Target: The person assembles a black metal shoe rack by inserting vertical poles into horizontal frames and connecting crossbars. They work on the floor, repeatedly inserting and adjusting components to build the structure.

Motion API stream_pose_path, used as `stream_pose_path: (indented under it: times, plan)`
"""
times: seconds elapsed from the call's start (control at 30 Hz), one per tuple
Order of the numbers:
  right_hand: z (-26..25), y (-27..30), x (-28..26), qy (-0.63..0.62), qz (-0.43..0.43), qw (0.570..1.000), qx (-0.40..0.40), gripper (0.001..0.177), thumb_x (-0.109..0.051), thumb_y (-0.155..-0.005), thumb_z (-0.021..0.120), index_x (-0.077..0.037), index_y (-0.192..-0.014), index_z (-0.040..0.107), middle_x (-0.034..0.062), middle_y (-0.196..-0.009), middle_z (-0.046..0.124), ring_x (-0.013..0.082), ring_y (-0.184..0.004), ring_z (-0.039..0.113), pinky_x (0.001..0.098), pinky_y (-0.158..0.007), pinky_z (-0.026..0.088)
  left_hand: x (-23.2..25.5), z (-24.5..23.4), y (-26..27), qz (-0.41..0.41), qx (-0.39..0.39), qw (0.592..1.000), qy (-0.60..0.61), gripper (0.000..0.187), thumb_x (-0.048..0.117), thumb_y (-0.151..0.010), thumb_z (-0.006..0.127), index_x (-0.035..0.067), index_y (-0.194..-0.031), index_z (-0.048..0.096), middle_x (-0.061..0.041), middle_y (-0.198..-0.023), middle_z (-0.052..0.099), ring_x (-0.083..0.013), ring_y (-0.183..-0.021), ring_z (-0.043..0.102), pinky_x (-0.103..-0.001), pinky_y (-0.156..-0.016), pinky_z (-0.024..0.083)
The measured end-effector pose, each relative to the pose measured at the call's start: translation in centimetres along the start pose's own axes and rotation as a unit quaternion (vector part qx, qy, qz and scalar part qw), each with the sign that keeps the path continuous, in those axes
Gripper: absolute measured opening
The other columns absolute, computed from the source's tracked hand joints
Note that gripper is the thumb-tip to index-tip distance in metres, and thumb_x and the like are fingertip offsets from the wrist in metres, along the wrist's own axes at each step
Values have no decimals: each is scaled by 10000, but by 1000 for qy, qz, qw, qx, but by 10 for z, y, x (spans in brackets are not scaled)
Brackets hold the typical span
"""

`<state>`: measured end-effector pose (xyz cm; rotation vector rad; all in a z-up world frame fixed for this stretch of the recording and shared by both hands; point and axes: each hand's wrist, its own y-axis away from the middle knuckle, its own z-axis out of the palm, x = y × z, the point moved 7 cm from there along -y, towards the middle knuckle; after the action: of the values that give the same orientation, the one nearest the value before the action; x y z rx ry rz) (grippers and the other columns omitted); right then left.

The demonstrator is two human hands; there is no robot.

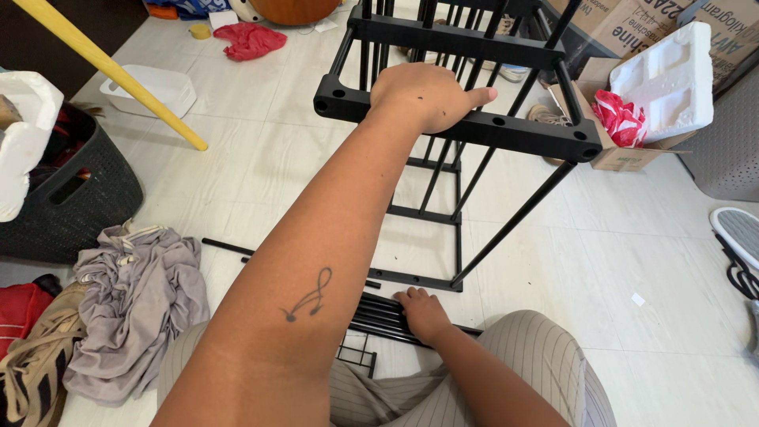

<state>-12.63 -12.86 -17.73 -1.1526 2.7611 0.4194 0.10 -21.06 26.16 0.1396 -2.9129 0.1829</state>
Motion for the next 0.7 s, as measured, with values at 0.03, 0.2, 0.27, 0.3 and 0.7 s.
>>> stream_pose_path:
  times: [0.03,0.2,0.27,0.3,0.7]
  plan:
    - [1,-2,1,-8,-2,1000,-6,352,-117,-952,582,-158,-1302,582,94,-1206,586,309,-1157,557,445,-938,487,0,0,-1,-1,1,1000,-1,799,767,-939,317,125,-863,787,-79,-900,728,-238,-838,725,-424,-677,578]
    - [-11,-4,9,-36,10,998,56,346,13,-842,584,-94,-1171,575,130,-1179,592,326,-1136,571,463,-958,457,-1,1,-2,0,6,1000,-4,748,747,-939,346,145,-908,788,-71,-914,740,-234,-858,735,-425,-706,582]
    - [-26,-1,13,-62,25,993,99,330,10,-810,604,-92,-1120,552,125,-1127,610,327,-1120,567,509,-973,391,-2,1,-1,-1,8,1000,-4,748,749,-939,350,142,-904,786,-72,-906,739,-235,-850,735,-427,-704,581]
    - [-31,0,19,-106,61,987,104,275,-54,-819,642,-95,-1074,549,124,-1057,626,321,-1071,581,503,-980,373,-2,1,-1,-2,6,1000,-6,756,750,-944,348,136,-902,786,-76,-903,740,-237,-844,737,-429,-700,580]
    - [-58,15,41,-355,206,900,146,441,-431,-916,700,-36,-823,526,105,-727,585,222,-700,495,374,-717,464,0,4,-1,-7,-23,1000,-2,766,753,-935,341,137,-1047,782,-135,-1083,725,-286,-983,725,-440,-783,573]
